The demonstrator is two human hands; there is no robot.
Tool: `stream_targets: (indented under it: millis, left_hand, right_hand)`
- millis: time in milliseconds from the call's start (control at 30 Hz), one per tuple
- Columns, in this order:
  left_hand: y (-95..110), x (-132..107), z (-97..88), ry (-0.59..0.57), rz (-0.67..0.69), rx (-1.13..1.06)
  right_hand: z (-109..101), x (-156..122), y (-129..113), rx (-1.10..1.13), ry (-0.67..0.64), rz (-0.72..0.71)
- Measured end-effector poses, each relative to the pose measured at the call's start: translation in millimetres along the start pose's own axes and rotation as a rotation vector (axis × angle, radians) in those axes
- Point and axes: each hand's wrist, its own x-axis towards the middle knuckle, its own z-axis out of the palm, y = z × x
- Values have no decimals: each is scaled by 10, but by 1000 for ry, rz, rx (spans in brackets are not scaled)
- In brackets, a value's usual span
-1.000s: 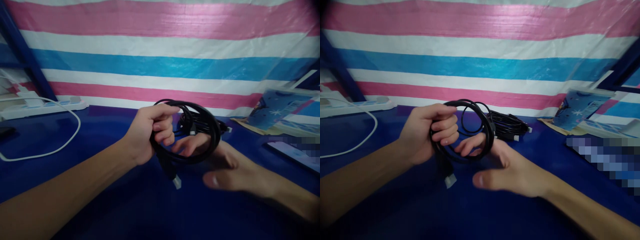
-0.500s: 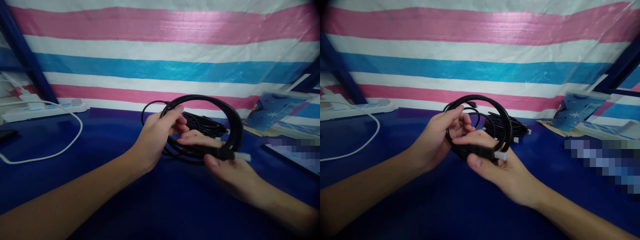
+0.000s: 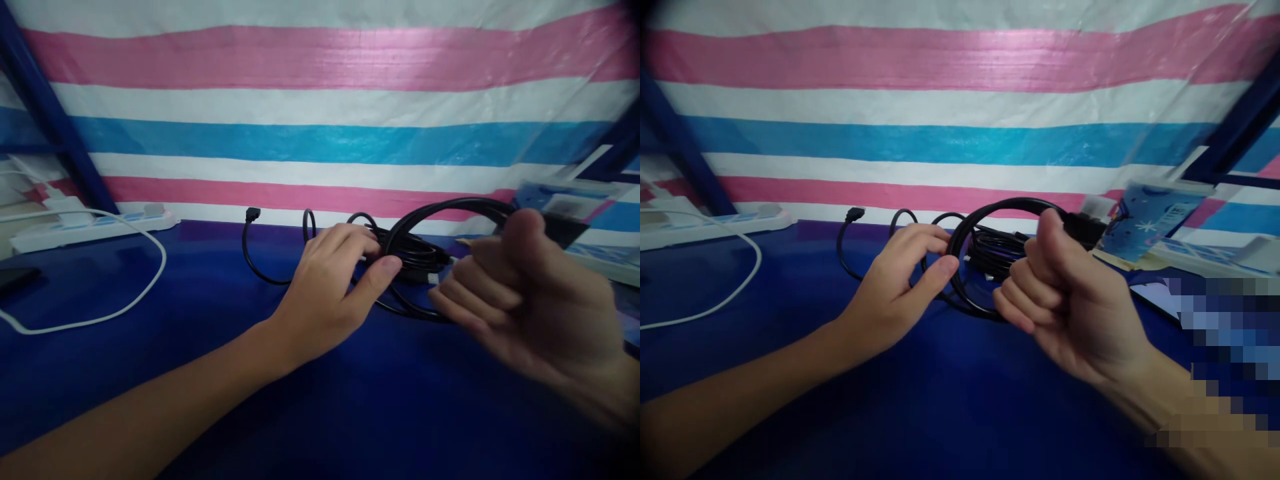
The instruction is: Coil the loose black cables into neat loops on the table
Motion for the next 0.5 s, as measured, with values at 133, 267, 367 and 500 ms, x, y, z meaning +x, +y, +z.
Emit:
stream_targets:
  millis: [133, 267, 367, 500]
  left_hand:
    - [16, 56, 36, 162, -287, -297]
    - [62, 109, 36, 192, -651, -918]
    - [77, 87, 26, -1, -740, -1179]
    - [56, 12, -9, -375, -696, -1083]
  right_hand:
    - [-27, -8, -39, -47, 5, -39]
    - [-12, 12, 53, -96, -47, -37]
    - [-29, 25, 189, -144, -106, -3]
    - [-103, 28, 364, -305, -90, 125]
